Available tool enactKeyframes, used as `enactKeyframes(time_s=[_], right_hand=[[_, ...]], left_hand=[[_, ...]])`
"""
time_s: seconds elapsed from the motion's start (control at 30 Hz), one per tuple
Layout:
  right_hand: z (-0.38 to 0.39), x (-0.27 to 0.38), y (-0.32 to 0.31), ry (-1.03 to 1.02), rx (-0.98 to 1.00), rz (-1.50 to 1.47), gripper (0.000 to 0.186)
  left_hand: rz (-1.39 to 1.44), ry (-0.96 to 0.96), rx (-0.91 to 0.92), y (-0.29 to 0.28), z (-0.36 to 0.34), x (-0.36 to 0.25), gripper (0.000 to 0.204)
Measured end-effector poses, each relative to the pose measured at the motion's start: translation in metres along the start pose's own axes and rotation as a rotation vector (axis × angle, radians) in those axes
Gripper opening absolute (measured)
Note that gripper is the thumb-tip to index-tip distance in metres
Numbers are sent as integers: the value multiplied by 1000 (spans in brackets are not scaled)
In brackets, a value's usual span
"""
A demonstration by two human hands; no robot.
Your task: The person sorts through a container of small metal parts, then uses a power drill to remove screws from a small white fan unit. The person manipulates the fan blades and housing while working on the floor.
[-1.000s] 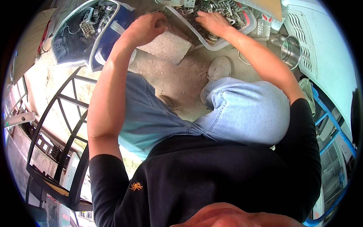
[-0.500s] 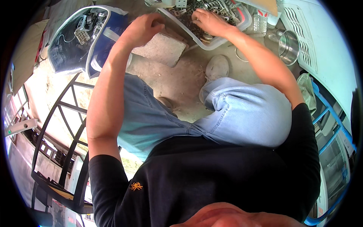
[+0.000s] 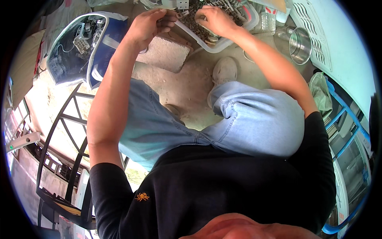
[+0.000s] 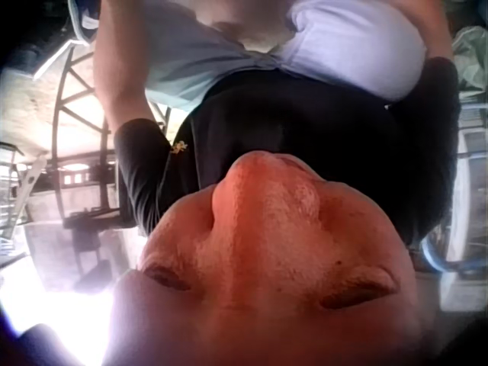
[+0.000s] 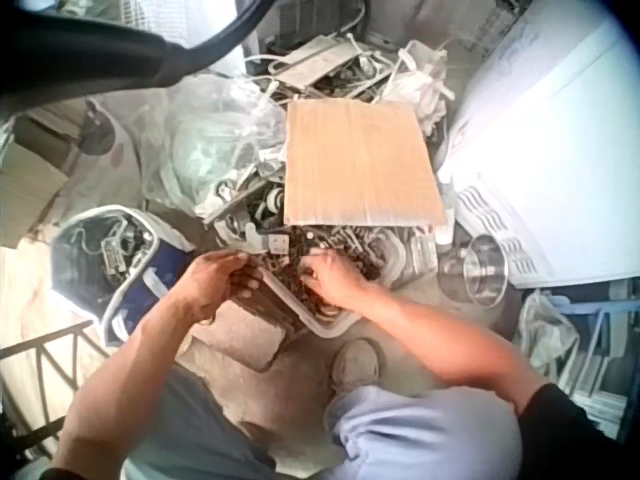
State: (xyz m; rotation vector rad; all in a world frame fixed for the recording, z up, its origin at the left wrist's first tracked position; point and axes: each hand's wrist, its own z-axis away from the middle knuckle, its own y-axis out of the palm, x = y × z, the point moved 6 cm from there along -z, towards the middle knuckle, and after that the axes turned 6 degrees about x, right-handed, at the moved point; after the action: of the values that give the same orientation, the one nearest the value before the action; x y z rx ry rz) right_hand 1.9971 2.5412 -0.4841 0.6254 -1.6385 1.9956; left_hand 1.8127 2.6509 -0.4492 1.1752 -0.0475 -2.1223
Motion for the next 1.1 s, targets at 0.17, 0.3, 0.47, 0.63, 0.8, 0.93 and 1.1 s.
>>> enactKeyframes(time_s=[0.17, 0.3, 0.47, 0.63, 0.8, 0.93, 1.1], right_hand=[[-2, -4, 22, -21, 87, 225, 20], [-8, 0, 35, -20, 189, 339, 21], [-14, -3, 40, -42, 153, 423, 19], [-13, -4, 6, 19, 14, -12, 19], [-11, 30, -34, 195, -62, -529, 17], [-12, 68, -56, 58, -154, -482, 18], [-12, 50, -57, 102, -95, -446, 20]], left_hand=[[42, 46, -21, -8, 13, -9, 33], [-5, 23, -3, -9, 15, -9, 34], [-2, 29, 21, -10, 14, -7, 34], [-21, 19, 33, -7, 13, -6, 36], [62, 5, 74, 12, 1, 0, 40], [216, -4, 81, 25, 4, -3, 40], [58, 31, 26, 17, 5, -7, 37]])
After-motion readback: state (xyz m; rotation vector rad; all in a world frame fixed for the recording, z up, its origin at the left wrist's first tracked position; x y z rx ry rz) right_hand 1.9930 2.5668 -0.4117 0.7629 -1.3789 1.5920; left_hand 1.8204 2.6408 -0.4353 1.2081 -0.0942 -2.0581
